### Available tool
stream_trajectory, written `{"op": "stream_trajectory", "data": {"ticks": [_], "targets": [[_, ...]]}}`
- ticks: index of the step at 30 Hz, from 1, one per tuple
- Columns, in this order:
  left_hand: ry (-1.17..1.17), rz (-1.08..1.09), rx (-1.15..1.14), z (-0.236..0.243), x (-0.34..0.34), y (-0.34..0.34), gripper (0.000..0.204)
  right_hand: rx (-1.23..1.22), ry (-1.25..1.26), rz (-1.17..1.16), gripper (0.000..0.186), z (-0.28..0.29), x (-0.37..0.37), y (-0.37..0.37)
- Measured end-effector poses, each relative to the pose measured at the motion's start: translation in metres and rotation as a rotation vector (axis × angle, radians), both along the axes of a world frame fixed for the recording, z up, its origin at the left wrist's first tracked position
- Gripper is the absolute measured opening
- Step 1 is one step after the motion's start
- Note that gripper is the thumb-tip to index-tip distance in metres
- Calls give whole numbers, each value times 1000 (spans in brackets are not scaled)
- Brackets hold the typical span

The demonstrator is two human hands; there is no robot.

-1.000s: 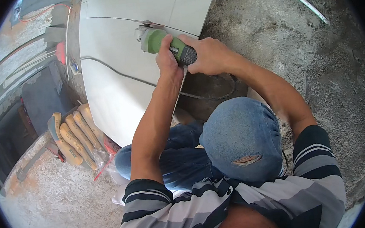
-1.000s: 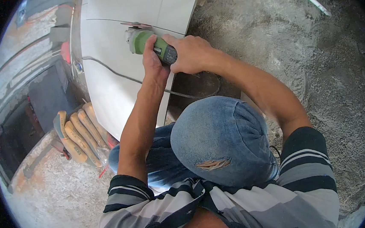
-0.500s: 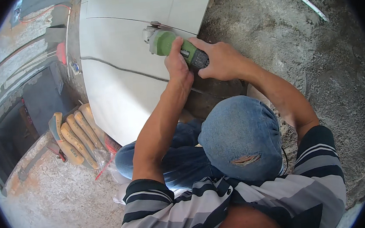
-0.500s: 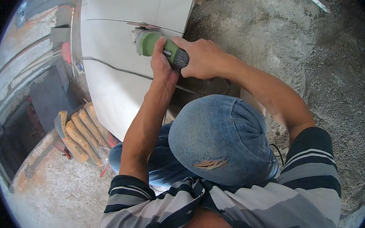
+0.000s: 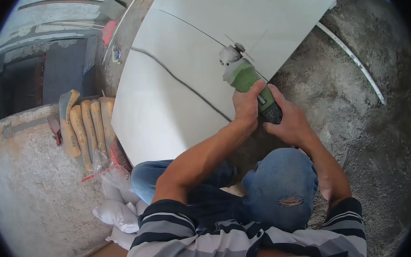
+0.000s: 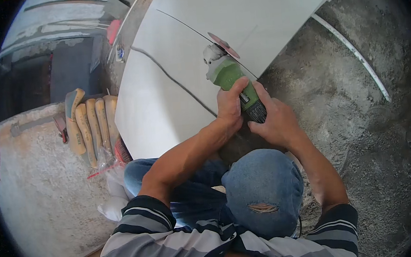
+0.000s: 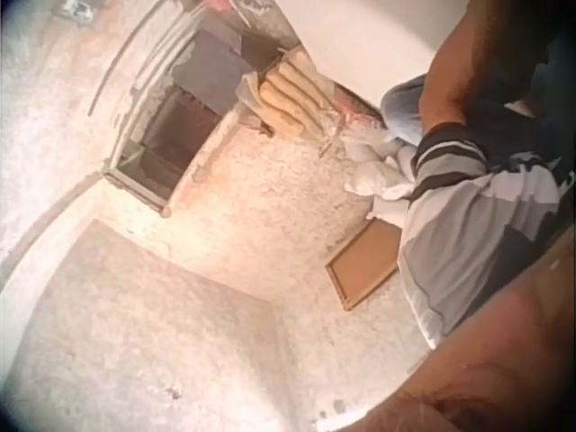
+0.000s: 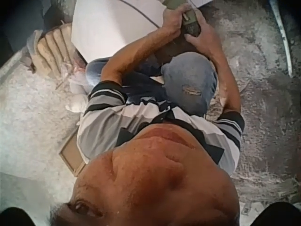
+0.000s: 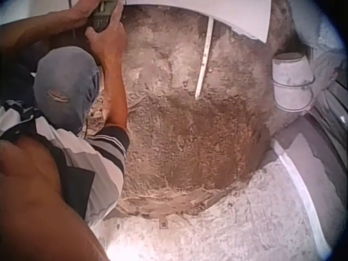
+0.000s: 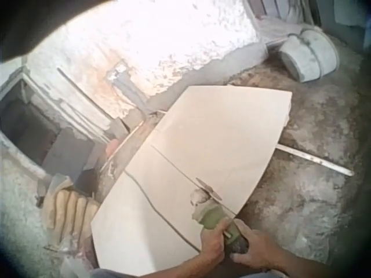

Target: Cutting a ceramic tile with an angle grinder.

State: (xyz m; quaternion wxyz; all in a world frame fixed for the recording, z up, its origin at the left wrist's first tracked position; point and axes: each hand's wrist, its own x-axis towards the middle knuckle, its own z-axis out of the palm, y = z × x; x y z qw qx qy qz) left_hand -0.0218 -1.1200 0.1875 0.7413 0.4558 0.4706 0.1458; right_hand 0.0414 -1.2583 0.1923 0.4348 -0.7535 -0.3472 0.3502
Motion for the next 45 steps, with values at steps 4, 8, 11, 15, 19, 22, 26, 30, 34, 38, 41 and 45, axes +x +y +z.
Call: {"op": "stream_trajectory", "data": {"ticks": [4,8,11,15,19,22,26,30,34,38,41,45], "targets": [[-92,-30,55,7,5,16,25,184,-58,-77,86,2,1,9],[-117,1,-28,14,12,28,28,163,375,-530,60,-59,28,9],[-136,25,-3,10,10,37,30,78,510,-670,48,-82,57,25],[-225,24,-45,10,8,41,31,179,785,-583,33,-101,72,52],[-209,54,-50,8,0,47,31,110,659,-638,26,-101,65,68],[-221,58,-57,5,0,50,31,161,691,-643,21,-101,66,68],[-208,50,-85,8,-2,48,31,172,667,-640,19,-92,65,69],[-194,36,-84,7,-4,49,30,215,667,-643,19,-83,62,71],[-211,38,-95,6,0,47,30,185,639,-650,19,-98,63,67],[-197,19,-130,5,2,51,30,186,658,-655,19,-102,63,66],[-196,40,-99,4,1,53,31,201,649,-647,19,-96,62,68],[-208,41,-130,10,2,53,32,220,635,-645,19,-104,62,67]]}}
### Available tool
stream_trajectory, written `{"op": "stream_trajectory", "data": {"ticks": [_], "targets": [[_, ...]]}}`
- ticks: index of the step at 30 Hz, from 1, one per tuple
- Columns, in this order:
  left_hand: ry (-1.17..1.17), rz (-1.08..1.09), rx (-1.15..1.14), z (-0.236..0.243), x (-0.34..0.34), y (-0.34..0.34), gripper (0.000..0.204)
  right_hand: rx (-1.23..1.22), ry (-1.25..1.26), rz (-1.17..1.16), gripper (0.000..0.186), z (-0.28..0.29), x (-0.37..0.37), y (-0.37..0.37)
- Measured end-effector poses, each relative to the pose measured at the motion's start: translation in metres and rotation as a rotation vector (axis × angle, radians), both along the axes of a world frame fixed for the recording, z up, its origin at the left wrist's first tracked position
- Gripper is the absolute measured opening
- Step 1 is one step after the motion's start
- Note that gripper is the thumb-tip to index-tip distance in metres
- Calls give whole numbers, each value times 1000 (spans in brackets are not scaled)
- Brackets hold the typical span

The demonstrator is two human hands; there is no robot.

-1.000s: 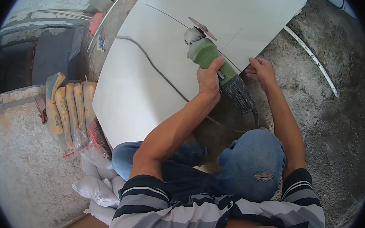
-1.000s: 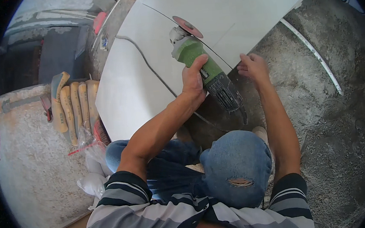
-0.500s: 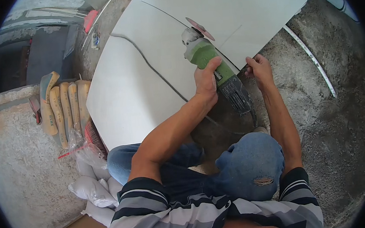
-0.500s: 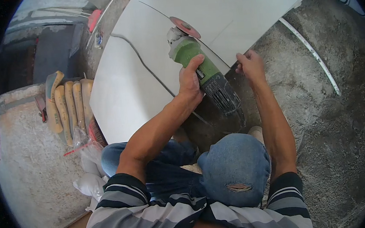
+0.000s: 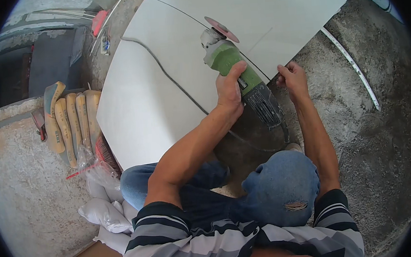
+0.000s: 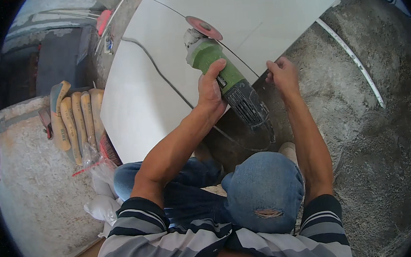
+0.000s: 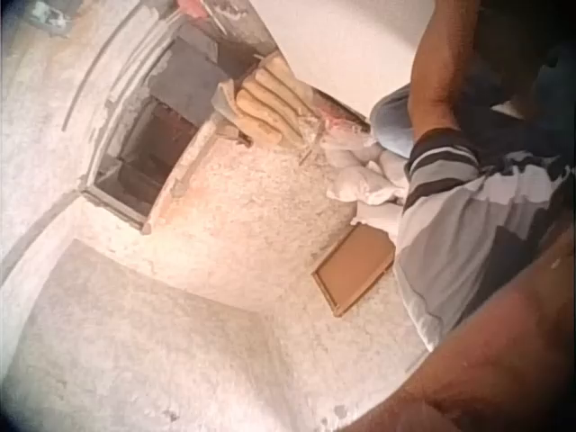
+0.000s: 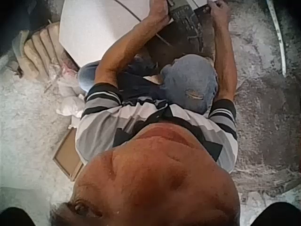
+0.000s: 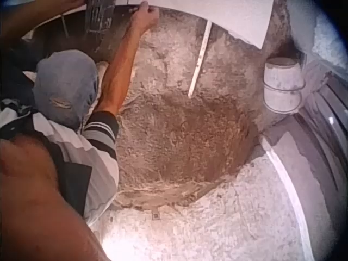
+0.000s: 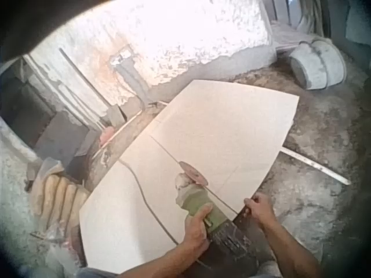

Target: Cutting a ceramic tile with an angle grinder.

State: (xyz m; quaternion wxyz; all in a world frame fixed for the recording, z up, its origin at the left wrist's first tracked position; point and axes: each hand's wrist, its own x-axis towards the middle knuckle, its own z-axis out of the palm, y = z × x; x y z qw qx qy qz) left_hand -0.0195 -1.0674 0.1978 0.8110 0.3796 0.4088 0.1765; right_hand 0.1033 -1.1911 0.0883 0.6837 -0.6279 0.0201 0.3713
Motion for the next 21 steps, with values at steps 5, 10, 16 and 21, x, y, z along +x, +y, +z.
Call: {"op": "stream_trajectory", "data": {"ticks": [5,10,16,21], "targets": [[-31,-4,-35,3,5,4,32,-39,-3,13,21,2,-3,0],[-41,-28,-12,-1,20,-3,30,-92,14,248,30,49,-5,-39],[-76,-156,69,9,30,2,26,110,-136,540,67,118,-55,-71],[-45,-253,145,15,46,-24,24,34,-217,592,86,124,-49,-97]]}}
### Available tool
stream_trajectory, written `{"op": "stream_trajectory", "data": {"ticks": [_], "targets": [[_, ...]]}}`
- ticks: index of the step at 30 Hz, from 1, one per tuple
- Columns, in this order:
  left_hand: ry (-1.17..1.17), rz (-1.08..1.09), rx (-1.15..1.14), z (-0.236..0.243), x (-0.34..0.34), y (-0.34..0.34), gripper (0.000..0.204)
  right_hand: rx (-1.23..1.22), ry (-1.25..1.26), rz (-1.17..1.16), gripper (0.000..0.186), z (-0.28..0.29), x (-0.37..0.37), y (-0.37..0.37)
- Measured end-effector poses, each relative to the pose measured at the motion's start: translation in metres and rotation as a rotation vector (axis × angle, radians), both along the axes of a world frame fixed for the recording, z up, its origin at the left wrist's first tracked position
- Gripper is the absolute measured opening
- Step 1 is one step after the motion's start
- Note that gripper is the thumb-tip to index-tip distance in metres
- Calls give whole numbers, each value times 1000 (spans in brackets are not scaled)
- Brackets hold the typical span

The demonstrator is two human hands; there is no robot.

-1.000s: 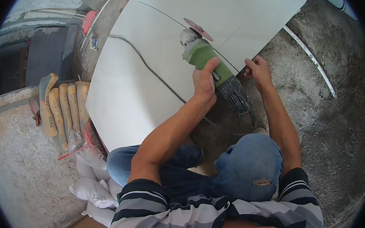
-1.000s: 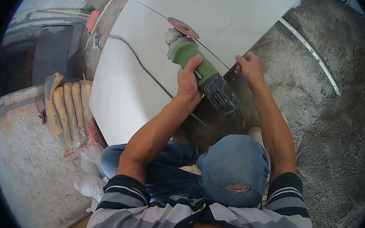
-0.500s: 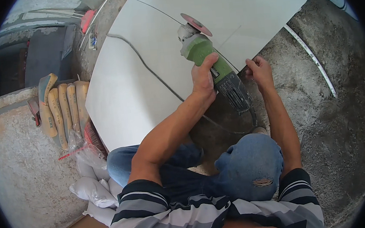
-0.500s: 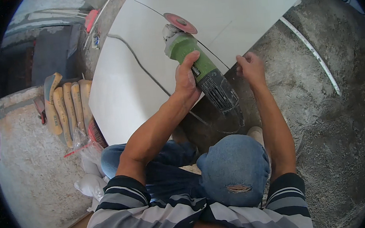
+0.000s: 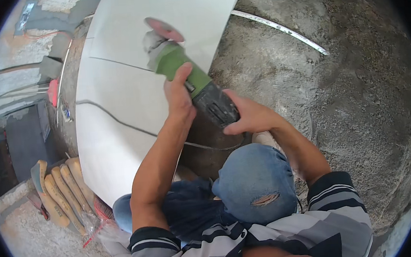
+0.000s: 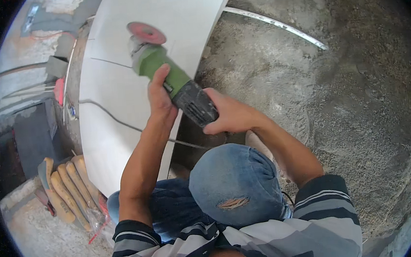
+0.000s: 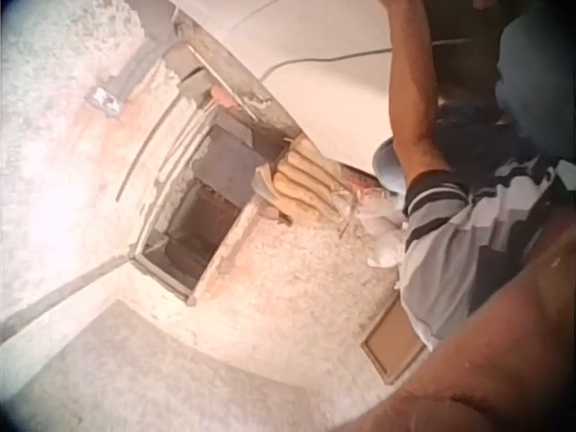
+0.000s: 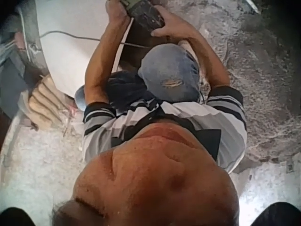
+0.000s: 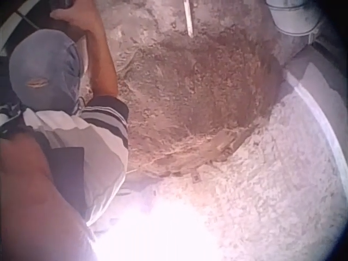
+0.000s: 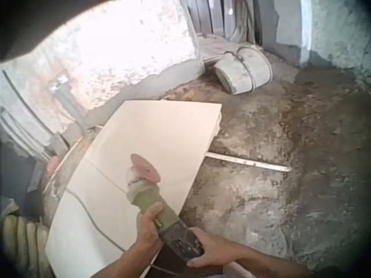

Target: Cutting a ceramic tile with an angle grinder.

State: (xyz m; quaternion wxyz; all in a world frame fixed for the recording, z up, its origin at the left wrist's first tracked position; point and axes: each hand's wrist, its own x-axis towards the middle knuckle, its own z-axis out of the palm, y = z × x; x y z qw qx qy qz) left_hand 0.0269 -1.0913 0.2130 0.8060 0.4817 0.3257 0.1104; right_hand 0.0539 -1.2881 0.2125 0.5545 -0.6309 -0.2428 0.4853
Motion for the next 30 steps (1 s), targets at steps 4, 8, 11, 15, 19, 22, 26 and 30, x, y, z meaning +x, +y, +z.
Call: {"op": "stream_trajectory", "data": {"ticks": [4,8,11,15,19,22,26,30], "targets": [[1,-57,11,10,9,-21,28,65,40,-31,89,-10,-6,-17],[-26,-166,31,10,13,-26,28,76,-137,-122,91,-19,-16,-23],[-44,-179,85,9,16,-29,28,-15,-87,-61,93,-10,-15,-25],[-99,-207,143,10,21,-39,31,-112,-151,-35,89,2,-16,-34],[-62,-211,120,9,22,-44,33,-90,-135,-165,83,-12,-27,-36],[-82,-204,141,5,24,-47,35,-93,-154,-208,80,-23,-33,-38],[-74,-214,160,-1,26,-53,37,-79,-180,-264,76,-33,-38,-44],[-57,-232,189,-3,26,-59,37,-137,-133,-266,78,-39,-39,-47]]}}
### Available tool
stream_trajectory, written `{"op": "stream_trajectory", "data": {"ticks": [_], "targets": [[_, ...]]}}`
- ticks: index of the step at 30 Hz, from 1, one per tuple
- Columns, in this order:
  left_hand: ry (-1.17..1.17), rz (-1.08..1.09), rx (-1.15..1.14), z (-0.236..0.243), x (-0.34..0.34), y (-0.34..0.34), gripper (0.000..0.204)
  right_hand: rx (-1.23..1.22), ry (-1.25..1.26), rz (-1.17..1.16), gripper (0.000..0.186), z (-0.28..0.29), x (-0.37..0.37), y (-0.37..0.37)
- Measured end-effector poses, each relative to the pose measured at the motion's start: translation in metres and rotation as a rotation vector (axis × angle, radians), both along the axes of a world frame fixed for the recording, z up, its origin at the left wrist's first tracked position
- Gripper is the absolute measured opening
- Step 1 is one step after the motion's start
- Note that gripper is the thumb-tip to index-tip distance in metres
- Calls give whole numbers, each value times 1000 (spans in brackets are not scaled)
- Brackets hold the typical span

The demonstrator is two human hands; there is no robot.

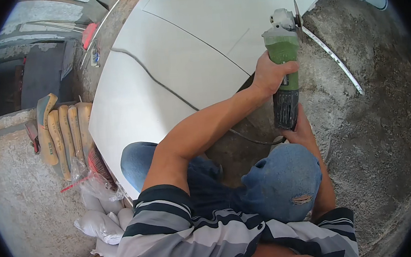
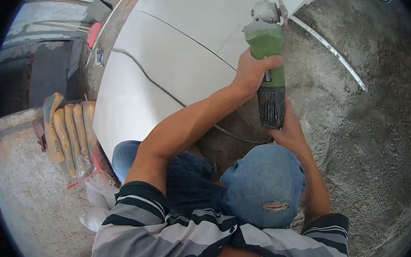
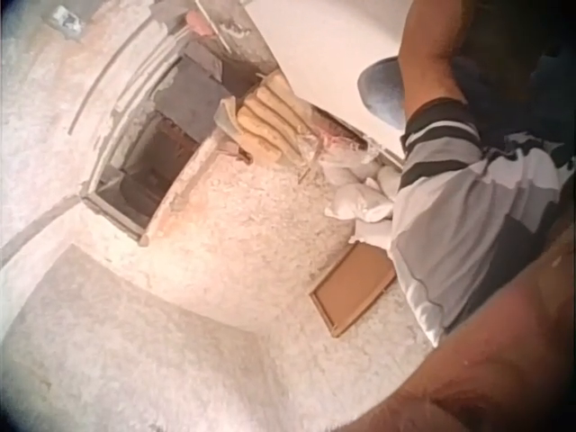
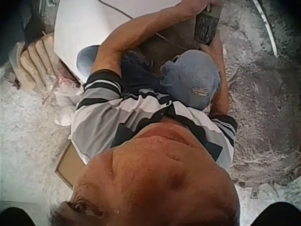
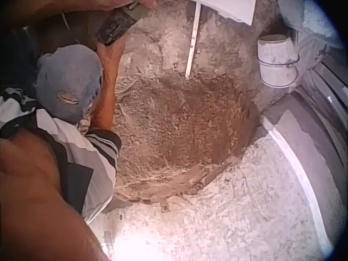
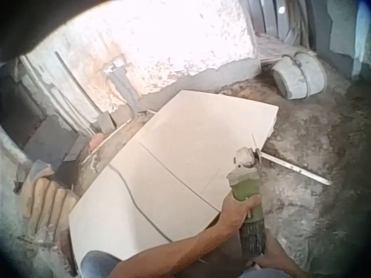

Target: Cutting a ceramic tile with an angle grinder.

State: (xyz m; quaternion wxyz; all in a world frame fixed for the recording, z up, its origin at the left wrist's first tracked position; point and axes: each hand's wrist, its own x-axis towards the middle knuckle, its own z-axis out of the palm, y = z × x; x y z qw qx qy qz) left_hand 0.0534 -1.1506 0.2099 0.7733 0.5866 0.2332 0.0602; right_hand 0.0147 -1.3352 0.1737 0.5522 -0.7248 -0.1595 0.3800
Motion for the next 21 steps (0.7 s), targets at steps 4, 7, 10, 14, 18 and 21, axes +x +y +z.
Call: {"op": "stream_trajectory", "data": {"ticks": [4,7,10,14,18,21], "targets": [[-39,-58,22,-6,2,-5,37,-20,-55,-21,81,-1,-2,-7],[-27,-58,-21,-9,-2,-7,37,103,19,38,83,6,8,-13],[-17,-69,-93,-15,-5,-14,39,245,211,10,80,5,22,-13],[30,-133,43,-27,-10,-25,43,294,487,-256,65,-6,33,11],[-12,-259,155,-34,-17,-2,48,181,186,-364,48,-18,26,16],[76,-774,709,-29,-29,36,56,70,154,-477,44,-27,28,6]]}}
